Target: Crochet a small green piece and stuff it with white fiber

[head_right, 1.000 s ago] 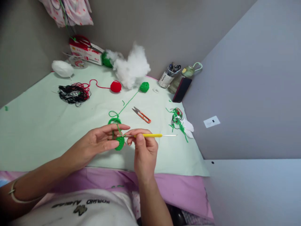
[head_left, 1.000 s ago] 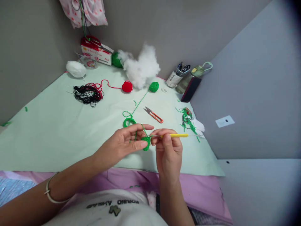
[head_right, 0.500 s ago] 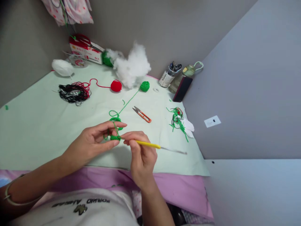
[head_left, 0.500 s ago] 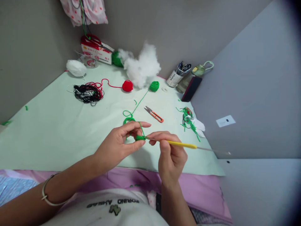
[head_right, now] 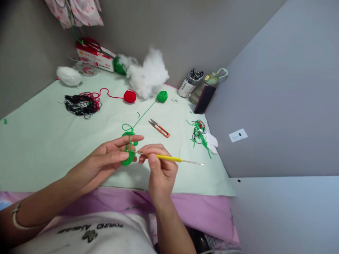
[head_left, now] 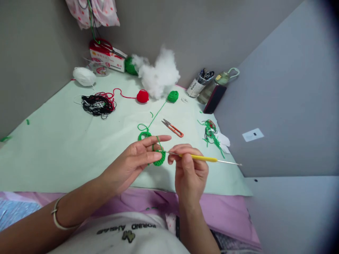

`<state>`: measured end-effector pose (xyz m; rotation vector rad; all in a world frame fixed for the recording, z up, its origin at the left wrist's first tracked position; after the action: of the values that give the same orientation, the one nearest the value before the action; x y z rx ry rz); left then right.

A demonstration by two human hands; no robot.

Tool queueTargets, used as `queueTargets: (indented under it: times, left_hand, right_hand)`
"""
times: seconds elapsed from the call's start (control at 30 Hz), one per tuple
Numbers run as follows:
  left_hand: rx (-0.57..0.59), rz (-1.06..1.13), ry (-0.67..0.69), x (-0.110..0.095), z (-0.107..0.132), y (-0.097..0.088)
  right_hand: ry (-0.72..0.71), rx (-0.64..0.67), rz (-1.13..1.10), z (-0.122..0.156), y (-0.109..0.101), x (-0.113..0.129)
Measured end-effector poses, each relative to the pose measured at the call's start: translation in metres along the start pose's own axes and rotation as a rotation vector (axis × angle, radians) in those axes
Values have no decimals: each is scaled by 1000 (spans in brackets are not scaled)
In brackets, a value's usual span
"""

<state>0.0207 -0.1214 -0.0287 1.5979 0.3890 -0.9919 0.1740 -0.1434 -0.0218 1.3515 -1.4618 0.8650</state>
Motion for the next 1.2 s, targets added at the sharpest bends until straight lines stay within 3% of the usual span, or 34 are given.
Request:
queueTargets:
  times: [0.1, 0.2, 0.27, 0.33, 0.43, 0.53, 0.63, 0.8, 0.9, 1.03, 1.13, 1.2]
  left_hand:
    - [-4, -77, 63, 4, 1, 4]
    - [-87, -107, 116, 7, 1, 6]
    - [-92, -27, 66, 8, 0, 7]
    - [-54, 87, -30, 8, -2, 6]
    - [-34, 169, -62, 6, -5, 3]
    - [-21, 95, -23, 6, -5, 0]
    - [26, -54, 28, 7, -2, 0]
    - [23, -223, 112, 6, 2, -3]
    - [-15, -277, 131, 2, 4, -5]
    - [-8, -330, 153, -1, 3, -6]
    - [-18, -439, 188, -4, 3, -4]
    - [-50, -536, 226, -6, 3, -1]
  right_hand:
    - [-14, 25, 70, 0, 2, -3]
    - [-168, -1, 280, 6, 3, -5]
    - [-342, -26, 451, 10, 2, -6]
    - [-413, -55, 499, 11, 0, -7]
    - [-164, -110, 229, 4, -5, -9]
    - [53, -76, -35, -2, -5, -10]
    - [112, 6, -25, -2, -2, -11]
    - [200, -2, -125, -2, -5, -14]
    - [224, 15, -203, -4, -6, -14]
    - [179, 16, -103, -4, -6, -8]
    - [83, 16, 70, 0, -6, -1]
    - [-56, 31, 221, 4, -6, 3]
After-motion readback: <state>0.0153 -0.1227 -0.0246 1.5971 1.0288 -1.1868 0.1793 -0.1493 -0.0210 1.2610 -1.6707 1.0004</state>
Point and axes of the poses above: each hand's wrist, its own z-axis away from the middle knuckle, its own y-axis out of the palm, x = y × z, the point moved 2 cm from there along -z, towards the middle knuckle, and after that the axes turned 12 degrees about y, right-handed, at the moved point
